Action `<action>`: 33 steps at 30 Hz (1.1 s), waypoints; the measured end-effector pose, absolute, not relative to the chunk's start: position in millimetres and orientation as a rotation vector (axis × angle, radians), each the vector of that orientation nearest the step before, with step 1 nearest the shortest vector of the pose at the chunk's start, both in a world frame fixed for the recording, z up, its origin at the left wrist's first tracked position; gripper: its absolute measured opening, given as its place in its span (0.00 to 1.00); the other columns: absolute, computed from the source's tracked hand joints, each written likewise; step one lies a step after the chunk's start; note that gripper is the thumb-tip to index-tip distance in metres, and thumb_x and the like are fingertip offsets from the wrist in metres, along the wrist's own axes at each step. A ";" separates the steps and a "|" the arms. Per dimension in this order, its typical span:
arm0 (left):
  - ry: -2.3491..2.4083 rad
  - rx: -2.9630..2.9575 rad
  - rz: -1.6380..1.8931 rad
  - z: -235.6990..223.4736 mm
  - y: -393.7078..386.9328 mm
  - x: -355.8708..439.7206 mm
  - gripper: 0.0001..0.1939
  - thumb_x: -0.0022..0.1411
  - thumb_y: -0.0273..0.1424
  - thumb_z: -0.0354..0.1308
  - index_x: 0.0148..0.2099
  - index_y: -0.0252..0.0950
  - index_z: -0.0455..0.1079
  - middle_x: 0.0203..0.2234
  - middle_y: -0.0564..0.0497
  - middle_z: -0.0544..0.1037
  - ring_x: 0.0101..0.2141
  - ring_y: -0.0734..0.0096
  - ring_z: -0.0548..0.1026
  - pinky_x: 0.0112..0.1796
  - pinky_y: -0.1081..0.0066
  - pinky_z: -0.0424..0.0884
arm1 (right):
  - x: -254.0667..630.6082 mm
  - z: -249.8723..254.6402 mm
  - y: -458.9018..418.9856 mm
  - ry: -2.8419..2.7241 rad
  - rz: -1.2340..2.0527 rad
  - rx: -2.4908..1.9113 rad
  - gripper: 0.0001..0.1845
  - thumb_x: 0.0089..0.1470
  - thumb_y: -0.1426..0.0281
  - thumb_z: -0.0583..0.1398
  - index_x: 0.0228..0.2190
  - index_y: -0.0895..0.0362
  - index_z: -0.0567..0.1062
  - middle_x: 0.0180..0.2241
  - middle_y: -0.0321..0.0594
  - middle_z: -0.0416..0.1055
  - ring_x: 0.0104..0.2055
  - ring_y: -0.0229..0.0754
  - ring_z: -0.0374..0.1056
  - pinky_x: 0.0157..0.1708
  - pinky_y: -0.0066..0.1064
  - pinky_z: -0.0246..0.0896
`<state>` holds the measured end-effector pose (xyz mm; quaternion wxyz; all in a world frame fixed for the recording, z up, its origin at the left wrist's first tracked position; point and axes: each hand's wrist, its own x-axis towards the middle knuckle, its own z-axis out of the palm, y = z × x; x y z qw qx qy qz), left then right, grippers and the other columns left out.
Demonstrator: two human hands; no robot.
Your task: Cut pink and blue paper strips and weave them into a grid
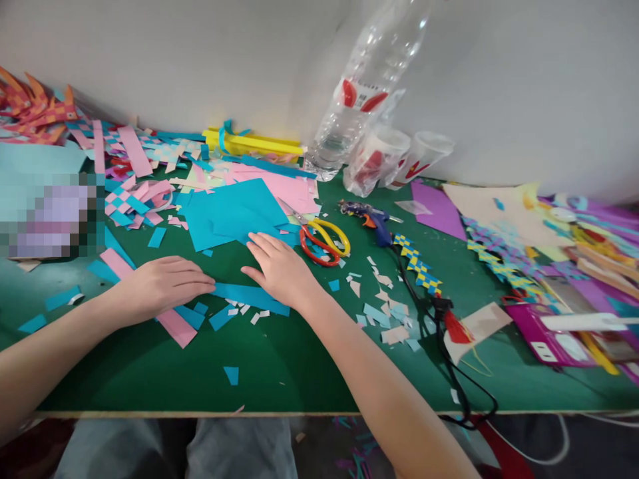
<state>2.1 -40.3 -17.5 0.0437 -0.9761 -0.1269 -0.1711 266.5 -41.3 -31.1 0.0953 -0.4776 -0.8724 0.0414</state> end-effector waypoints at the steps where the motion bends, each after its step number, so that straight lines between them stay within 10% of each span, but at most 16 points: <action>1: -0.386 -2.980 -0.522 -17.1 -40.3 2.2 0.13 0.70 0.22 0.46 0.47 0.33 0.72 0.43 0.46 0.81 0.43 0.64 0.78 0.41 0.65 0.72 | 264.5 -30.4 -39.3 -2.587 0.120 -1.418 0.29 0.65 0.57 0.51 0.61 0.59 0.65 0.65 0.48 0.57 0.67 0.52 0.53 0.65 0.49 0.51; 27: -0.457 -2.979 -0.502 -19.8 -40.7 6.5 0.13 0.70 0.26 0.48 0.49 0.34 0.73 0.41 0.46 0.81 0.42 0.66 0.77 0.40 0.68 0.72 | 197.9 -31.6 43.1 -2.502 0.376 -1.641 0.43 0.62 0.46 0.43 0.67 0.62 0.48 0.70 0.52 0.36 0.72 0.56 0.35 0.68 0.53 0.36; 33: -0.469 -3.019 -0.513 -17.2 -39.5 7.4 0.11 0.70 0.29 0.49 0.49 0.35 0.72 0.42 0.47 0.81 0.42 0.65 0.77 0.39 0.67 0.72 | 209.8 -9.8 49.6 -2.135 0.261 -1.237 0.28 0.67 0.56 0.41 0.57 0.54 0.67 0.63 0.42 0.62 0.66 0.44 0.53 0.64 0.41 0.50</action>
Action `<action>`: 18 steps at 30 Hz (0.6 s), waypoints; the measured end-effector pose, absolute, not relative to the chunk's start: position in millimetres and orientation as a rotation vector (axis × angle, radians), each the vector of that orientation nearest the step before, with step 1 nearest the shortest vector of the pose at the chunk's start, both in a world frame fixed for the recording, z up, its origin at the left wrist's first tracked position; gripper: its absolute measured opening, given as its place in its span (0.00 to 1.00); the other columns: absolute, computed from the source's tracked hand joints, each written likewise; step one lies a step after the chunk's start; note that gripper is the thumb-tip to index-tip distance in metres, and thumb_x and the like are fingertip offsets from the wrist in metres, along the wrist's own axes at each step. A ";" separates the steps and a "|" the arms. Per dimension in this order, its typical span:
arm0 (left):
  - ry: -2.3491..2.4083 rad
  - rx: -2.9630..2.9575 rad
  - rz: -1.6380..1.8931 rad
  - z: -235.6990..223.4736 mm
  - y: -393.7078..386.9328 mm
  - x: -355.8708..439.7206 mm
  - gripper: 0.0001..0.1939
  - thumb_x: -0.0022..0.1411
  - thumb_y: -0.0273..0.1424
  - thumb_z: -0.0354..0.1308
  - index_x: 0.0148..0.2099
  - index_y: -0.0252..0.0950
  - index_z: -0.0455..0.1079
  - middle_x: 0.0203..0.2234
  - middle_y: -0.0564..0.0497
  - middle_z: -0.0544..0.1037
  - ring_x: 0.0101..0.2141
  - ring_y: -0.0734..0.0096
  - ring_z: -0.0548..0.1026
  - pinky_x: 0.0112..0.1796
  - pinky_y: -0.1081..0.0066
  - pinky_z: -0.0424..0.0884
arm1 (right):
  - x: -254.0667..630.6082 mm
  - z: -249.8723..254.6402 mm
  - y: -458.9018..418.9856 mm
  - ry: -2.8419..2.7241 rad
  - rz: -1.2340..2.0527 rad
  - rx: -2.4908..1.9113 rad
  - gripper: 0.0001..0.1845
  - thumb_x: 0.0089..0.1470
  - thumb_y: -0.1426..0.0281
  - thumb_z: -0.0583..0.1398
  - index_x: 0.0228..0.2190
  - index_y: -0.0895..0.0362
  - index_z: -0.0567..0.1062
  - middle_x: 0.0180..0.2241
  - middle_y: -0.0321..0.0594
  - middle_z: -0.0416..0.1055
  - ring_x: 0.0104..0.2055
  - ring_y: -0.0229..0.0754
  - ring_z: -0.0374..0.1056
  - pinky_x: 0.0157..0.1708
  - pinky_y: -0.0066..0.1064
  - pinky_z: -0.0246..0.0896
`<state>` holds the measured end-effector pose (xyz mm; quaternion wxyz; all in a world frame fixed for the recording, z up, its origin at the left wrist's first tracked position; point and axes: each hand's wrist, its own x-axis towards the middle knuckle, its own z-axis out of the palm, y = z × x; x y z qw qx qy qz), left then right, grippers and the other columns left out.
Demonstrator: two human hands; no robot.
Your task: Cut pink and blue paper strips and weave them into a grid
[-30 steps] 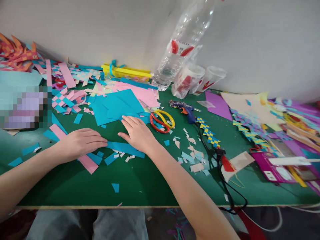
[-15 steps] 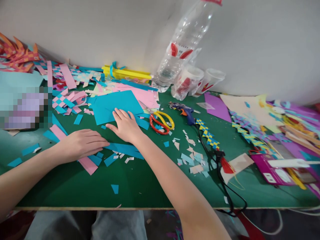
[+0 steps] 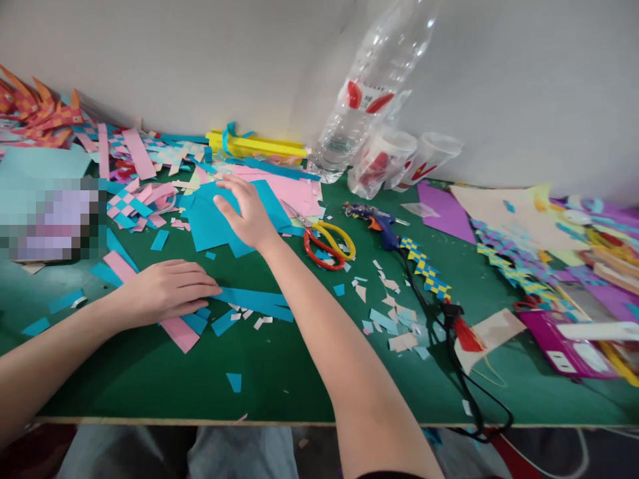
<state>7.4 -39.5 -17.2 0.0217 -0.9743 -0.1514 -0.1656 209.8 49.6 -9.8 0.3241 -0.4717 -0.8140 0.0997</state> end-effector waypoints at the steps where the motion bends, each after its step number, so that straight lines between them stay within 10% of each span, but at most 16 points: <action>1: -0.464 -3.020 -0.526 -17.5 -39.3 7.4 0.11 0.70 0.29 0.49 0.48 0.34 0.72 0.42 0.47 0.81 0.42 0.65 0.77 0.39 0.67 0.72 | 212.7 -5.0 45.3 -2.123 0.222 -1.237 0.26 0.67 0.59 0.42 0.53 0.55 0.71 0.58 0.43 0.68 0.62 0.46 0.59 0.62 0.42 0.53; 5: -0.434 -3.004 -0.535 -19.6 -38.3 6.3 0.11 0.69 0.25 0.49 0.49 0.34 0.71 0.42 0.46 0.81 0.42 0.65 0.77 0.39 0.67 0.72 | 220.6 -1.6 26.5 -2.369 0.187 -1.528 0.22 0.64 0.60 0.49 0.39 0.58 0.79 0.40 0.50 0.78 0.48 0.55 0.71 0.52 0.48 0.62; 12: -0.449 -2.987 -0.505 -20.6 -36.4 3.2 0.12 0.67 0.21 0.50 0.49 0.34 0.71 0.43 0.46 0.81 0.44 0.64 0.77 0.40 0.66 0.72 | 223.5 -21.0 14.6 -2.400 0.123 -1.560 0.34 0.65 0.52 0.45 0.63 0.60 0.58 0.68 0.50 0.48 0.70 0.56 0.42 0.66 0.61 0.29; 18: -0.495 -2.932 -0.535 -23.2 -32.4 -0.4 0.12 0.68 0.21 0.49 0.47 0.34 0.72 0.42 0.46 0.81 0.41 0.65 0.77 0.38 0.68 0.71 | 229.2 -2.9 -20.4 -2.362 0.125 -1.324 0.18 0.64 0.62 0.52 0.46 0.58 0.76 0.50 0.46 0.75 0.54 0.51 0.68 0.63 0.52 0.45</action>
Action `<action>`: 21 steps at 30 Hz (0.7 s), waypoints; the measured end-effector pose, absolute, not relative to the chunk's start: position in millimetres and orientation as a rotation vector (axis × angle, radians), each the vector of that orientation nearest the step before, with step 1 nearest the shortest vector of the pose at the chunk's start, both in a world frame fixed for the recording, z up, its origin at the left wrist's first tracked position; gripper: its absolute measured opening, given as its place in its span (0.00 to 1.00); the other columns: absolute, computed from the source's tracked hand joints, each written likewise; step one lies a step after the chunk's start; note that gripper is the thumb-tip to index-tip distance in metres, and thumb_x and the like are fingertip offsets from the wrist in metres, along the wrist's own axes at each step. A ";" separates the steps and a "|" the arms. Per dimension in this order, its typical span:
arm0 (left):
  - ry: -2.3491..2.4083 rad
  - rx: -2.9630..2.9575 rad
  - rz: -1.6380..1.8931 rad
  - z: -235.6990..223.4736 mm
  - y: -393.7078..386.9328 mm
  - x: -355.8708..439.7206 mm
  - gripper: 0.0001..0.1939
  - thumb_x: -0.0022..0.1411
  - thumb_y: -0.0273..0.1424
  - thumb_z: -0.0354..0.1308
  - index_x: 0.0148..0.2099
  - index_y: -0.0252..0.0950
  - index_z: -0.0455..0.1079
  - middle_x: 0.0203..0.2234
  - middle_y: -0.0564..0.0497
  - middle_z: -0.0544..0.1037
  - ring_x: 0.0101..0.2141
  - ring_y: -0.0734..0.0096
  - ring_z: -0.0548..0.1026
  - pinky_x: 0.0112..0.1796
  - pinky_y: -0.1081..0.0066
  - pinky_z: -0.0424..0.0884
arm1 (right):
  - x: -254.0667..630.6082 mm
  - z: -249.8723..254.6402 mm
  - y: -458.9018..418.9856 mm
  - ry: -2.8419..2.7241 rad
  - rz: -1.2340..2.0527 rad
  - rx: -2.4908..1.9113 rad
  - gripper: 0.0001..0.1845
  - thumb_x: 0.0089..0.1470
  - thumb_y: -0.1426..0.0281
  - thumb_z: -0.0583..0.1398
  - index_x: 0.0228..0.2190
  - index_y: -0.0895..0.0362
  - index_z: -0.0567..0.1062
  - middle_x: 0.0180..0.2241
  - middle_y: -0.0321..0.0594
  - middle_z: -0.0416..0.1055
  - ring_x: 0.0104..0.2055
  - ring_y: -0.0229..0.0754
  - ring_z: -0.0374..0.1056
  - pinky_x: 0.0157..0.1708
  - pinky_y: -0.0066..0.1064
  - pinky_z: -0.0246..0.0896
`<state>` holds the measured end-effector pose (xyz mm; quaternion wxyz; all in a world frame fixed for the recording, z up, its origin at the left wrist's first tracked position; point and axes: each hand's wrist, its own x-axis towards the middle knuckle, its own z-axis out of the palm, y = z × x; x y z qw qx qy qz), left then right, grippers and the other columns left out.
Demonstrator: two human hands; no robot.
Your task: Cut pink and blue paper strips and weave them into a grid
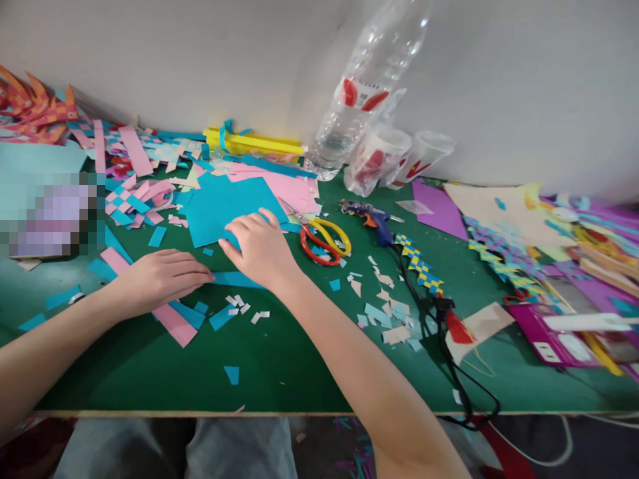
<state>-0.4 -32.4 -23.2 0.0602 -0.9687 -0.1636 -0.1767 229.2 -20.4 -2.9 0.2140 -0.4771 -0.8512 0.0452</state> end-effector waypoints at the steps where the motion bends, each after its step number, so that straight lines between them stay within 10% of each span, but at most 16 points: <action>1: -0.506 -2.914 -0.533 -23.8 -31.6 -1.1 0.12 0.68 0.22 0.48 0.47 0.33 0.72 0.41 0.47 0.81 0.40 0.65 0.77 0.37 0.68 0.70 | 231.7 -2.7 -26.8 -2.400 0.111 -1.279 0.17 0.63 0.62 0.54 0.44 0.59 0.76 0.47 0.46 0.77 0.51 0.51 0.69 0.60 0.50 0.51; 8: -0.716 -2.803 -0.478 -26.1 -25.0 -3.8 0.13 0.70 0.25 0.48 0.48 0.35 0.74 0.43 0.47 0.81 0.42 0.62 0.77 0.39 0.65 0.69 | 253.9 -27.2 -42.8 -2.577 0.126 -1.090 0.15 0.63 0.67 0.56 0.47 0.60 0.75 0.50 0.46 0.75 0.52 0.48 0.68 0.51 0.42 0.63; 21: -0.970 -2.730 -0.585 -31.8 -14.6 -7.6 0.16 0.71 0.31 0.47 0.53 0.35 0.73 0.45 0.45 0.80 0.46 0.58 0.76 0.45 0.60 0.70 | 232.7 -23.8 -78.1 -2.650 0.169 -0.417 0.15 0.65 0.63 0.54 0.41 0.56 0.78 0.43 0.35 0.80 0.52 0.42 0.72 0.62 0.44 0.53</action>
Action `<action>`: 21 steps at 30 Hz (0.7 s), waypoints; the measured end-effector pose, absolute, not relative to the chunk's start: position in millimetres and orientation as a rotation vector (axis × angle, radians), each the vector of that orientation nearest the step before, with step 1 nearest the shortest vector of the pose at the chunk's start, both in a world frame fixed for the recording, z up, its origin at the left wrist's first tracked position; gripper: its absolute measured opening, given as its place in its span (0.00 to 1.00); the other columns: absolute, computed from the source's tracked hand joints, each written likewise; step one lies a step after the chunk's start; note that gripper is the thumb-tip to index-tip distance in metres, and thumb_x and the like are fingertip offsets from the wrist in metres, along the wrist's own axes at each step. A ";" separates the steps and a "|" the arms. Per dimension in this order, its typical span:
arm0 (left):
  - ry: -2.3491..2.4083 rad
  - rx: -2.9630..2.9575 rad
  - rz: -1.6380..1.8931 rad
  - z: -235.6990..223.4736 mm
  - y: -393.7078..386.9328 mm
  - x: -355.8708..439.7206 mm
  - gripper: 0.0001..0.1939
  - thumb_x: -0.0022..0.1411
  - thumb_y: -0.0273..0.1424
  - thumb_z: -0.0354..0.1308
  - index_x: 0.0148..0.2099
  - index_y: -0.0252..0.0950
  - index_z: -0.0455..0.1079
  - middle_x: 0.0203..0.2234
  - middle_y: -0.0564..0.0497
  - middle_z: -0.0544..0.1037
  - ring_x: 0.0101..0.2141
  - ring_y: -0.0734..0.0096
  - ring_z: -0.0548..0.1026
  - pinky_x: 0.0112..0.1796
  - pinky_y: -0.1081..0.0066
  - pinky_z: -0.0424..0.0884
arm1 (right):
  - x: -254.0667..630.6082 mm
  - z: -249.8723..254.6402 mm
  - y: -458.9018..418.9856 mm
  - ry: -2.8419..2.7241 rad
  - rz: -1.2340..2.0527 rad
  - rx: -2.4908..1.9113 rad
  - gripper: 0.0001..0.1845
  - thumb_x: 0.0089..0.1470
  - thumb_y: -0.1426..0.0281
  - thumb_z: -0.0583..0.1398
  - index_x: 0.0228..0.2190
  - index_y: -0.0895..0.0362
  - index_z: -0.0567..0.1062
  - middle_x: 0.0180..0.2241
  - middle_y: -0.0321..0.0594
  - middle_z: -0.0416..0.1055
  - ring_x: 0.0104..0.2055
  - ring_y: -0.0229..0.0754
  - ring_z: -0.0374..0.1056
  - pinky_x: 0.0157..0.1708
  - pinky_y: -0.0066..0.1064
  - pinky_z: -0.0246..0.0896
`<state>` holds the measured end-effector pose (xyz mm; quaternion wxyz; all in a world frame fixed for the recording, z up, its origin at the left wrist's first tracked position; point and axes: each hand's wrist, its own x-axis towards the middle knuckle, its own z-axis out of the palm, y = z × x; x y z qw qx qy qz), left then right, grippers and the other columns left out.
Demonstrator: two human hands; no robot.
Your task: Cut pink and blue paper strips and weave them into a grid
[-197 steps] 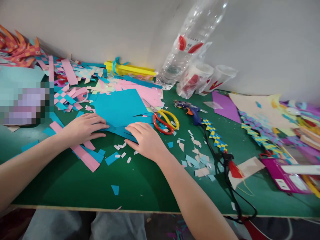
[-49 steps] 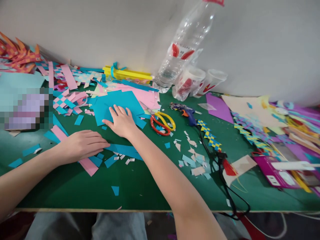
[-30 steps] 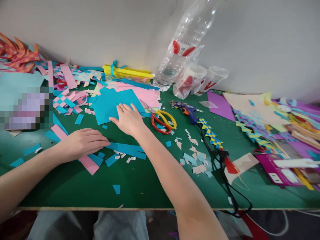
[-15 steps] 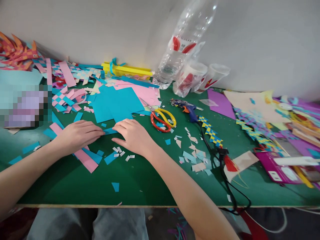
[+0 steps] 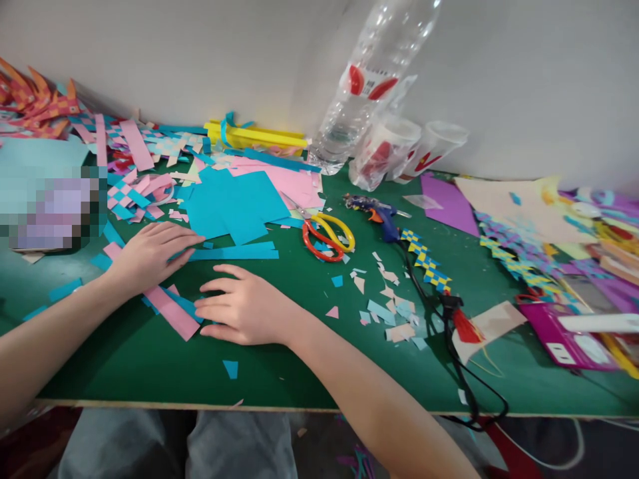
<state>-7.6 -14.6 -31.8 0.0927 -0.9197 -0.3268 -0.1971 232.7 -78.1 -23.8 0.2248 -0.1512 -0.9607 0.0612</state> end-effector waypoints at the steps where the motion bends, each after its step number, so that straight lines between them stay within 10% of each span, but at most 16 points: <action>1: -0.961 -2.720 -0.572 -32.1 -14.6 -7.2 0.17 0.71 0.31 0.46 0.53 0.34 0.72 0.46 0.45 0.79 0.47 0.58 0.76 0.46 0.59 0.70 | 235.4 -23.2 -76.7 -2.647 0.143 -0.433 0.15 0.65 0.63 0.54 0.39 0.56 0.79 0.41 0.35 0.81 0.51 0.43 0.72 0.62 0.45 0.53; 21: -0.982 -2.832 -0.478 -27.7 -18.9 -7.9 0.16 0.71 0.37 0.47 0.52 0.37 0.72 0.49 0.45 0.76 0.50 0.58 0.72 0.48 0.59 0.66 | 289.8 -14.9 -42.2 -2.505 -0.223 -0.992 0.14 0.63 0.65 0.55 0.36 0.54 0.80 0.35 0.38 0.81 0.40 0.44 0.73 0.56 0.48 0.55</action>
